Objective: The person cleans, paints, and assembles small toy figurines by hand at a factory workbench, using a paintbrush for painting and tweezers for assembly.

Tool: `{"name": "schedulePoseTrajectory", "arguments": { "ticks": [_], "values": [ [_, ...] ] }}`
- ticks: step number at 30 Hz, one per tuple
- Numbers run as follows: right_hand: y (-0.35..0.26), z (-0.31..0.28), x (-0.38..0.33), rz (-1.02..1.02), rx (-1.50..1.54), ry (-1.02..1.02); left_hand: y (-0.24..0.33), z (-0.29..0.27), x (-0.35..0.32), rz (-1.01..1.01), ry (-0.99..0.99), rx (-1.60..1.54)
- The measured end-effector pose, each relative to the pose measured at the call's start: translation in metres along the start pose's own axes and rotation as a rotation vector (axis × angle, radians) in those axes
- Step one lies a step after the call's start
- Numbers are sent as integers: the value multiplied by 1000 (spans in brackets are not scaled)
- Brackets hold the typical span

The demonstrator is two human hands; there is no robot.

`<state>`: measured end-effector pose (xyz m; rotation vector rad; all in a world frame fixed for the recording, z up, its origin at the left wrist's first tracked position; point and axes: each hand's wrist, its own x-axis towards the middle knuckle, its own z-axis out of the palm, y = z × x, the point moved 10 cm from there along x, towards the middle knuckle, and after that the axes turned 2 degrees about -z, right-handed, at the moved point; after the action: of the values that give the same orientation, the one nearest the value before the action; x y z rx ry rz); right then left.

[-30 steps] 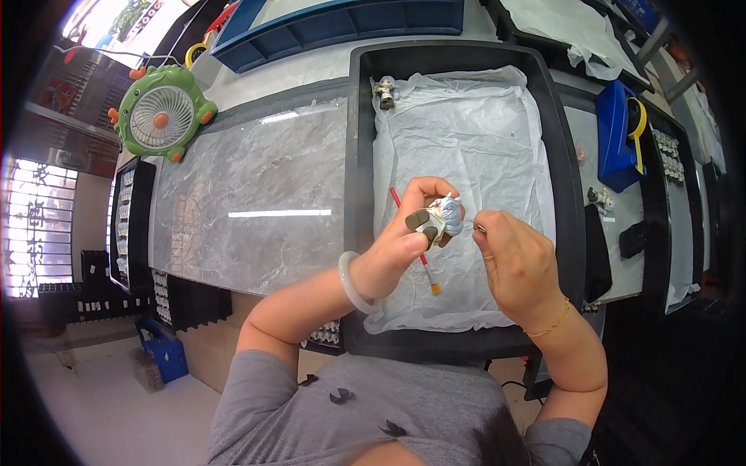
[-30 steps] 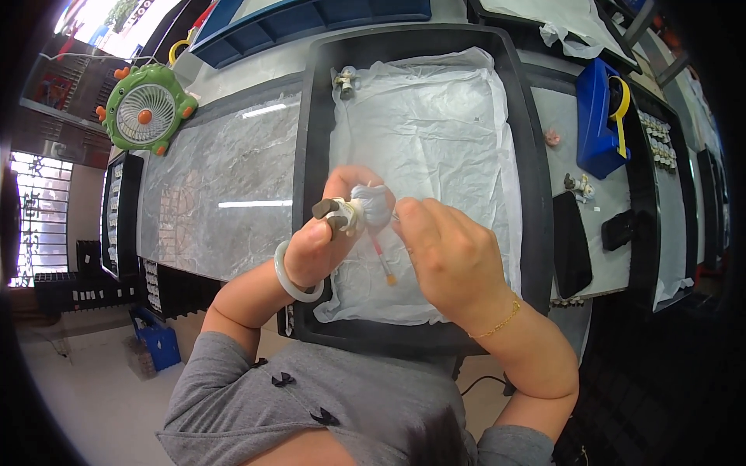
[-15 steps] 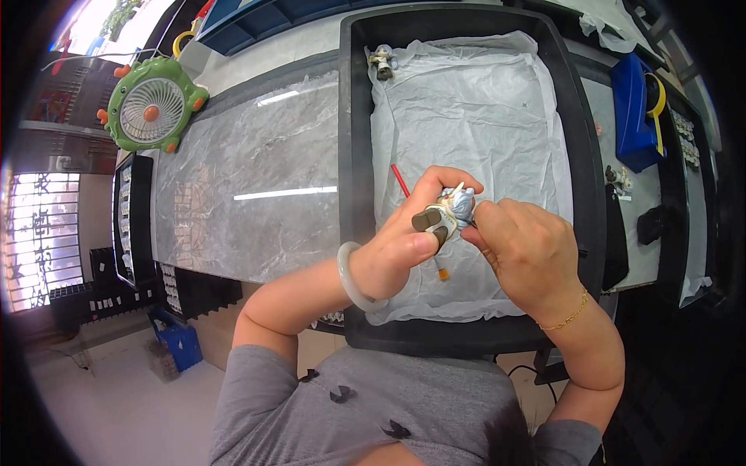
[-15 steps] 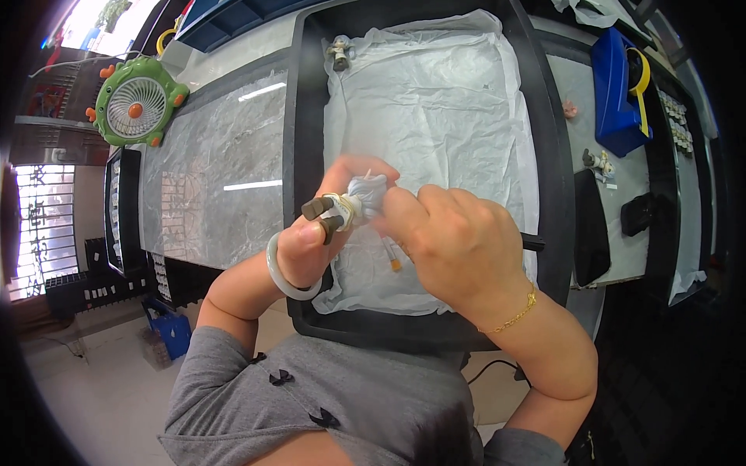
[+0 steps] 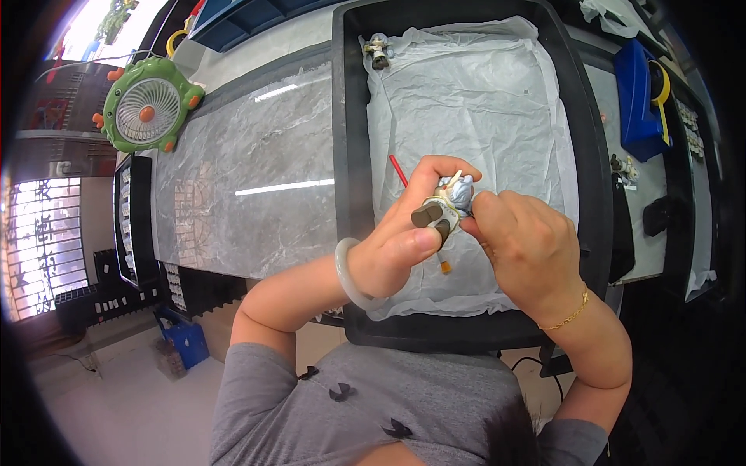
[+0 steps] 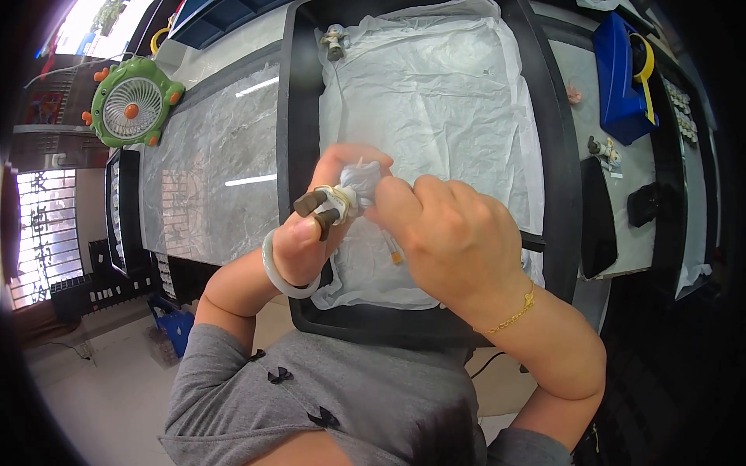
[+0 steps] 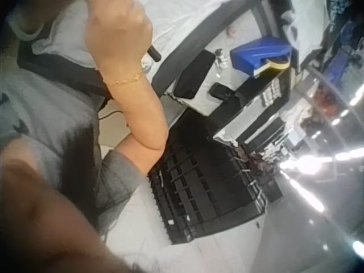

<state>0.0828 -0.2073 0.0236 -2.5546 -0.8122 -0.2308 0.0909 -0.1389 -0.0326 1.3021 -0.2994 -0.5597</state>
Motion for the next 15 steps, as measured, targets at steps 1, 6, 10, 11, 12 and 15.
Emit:
{"name": "schedulePoseTrajectory", "arguments": {
  "ticks": [1, 6, 10, 11, 12, 15],
  "values": [
    [1, 1, 0, 2, 1, 0, -9, -3, 0, -99, 32, -40],
    [10, 5, 0, 74, 182, 39, 3, 1, 2, 38, 15, -44],
    [7, 1, 0, 31, 182, 70, 4, 3, 2, 26, 12, -148],
    [5, 2, 1, 13, 148, 43, 5, 2, 2, 25, 11, -148],
    [4, 3, 1, -4, 114, 17, 4, 2, 2, 3, 3, -146],
    [7, 3, 2, 31, 199, 37, 3, 3, 2, -19, -2, -155]
  ]
}}
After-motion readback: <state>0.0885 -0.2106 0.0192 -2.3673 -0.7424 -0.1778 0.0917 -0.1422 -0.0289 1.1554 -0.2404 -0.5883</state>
